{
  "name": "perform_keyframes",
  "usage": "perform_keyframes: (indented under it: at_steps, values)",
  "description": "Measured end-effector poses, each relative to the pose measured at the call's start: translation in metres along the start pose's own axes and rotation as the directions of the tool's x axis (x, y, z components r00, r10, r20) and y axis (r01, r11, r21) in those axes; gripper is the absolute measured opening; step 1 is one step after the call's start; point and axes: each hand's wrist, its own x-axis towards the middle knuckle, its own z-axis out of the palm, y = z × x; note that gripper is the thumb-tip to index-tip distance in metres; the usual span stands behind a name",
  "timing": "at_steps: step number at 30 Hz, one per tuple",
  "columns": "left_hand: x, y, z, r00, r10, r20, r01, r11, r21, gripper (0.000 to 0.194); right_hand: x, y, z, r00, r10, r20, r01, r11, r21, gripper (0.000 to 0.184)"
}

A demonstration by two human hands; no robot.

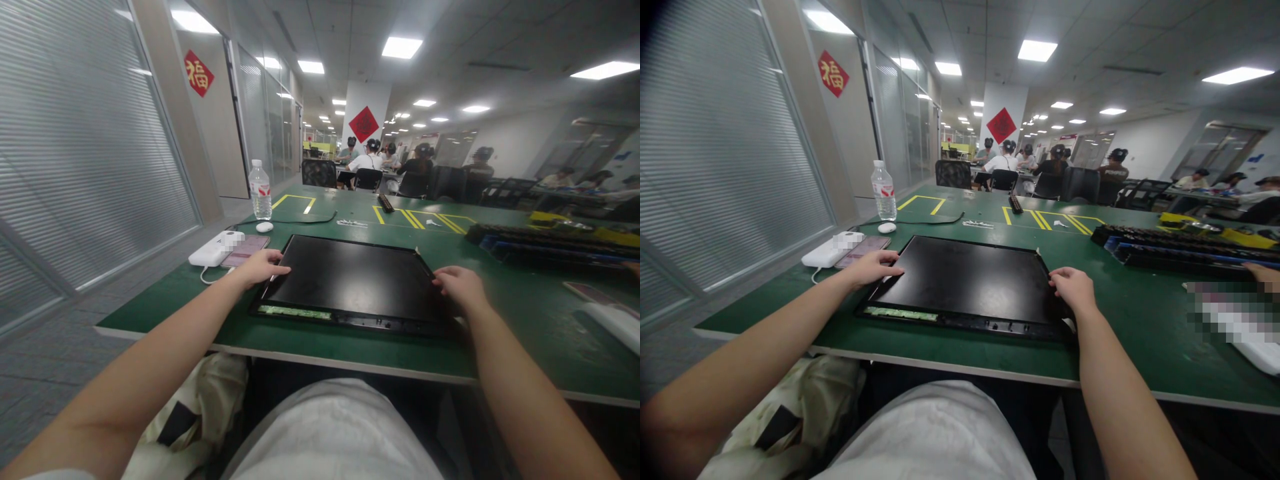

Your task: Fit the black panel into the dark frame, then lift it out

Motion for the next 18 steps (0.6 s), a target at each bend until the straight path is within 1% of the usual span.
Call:
perform_keyframes:
  at_steps: [5, 11, 13, 18]
  values:
    - [0.0014, -0.0031, -0.0006, 1.0, 0.001, 0.013, -0.002, 1.0, 0.024, 0.035, -0.0019, -0.0018, 0.0004, 1.0, -0.001, -0.01, 0.001, 1.0, 0.014, 0.019]
    - [-0.0001, 0.0006, -0.0012, 0.998, -0.052, -0.045, 0.049, 0.998, -0.05, 0.048, -0.0013, -0.0005, -0.0001, 1.0, 0.003, -0.008, -0.003, 1.0, 0.006, 0.019]
    - [-0.0007, 0.0022, -0.0012, 0.997, -0.065, -0.043, 0.063, 0.997, -0.053, 0.051, -0.0007, 0.0, -0.0002, 1.0, 0.004, -0.007, -0.004, 1.0, -0.001, 0.02]
    - [-0.0022, 0.0046, -0.0012, 0.998, -0.062, -0.03, 0.061, 0.997, -0.039, 0.049, 0.0006, 0.0014, -0.0003, 1.0, 0.002, 0.0, -0.002, 1.0, -0.002, 0.02]
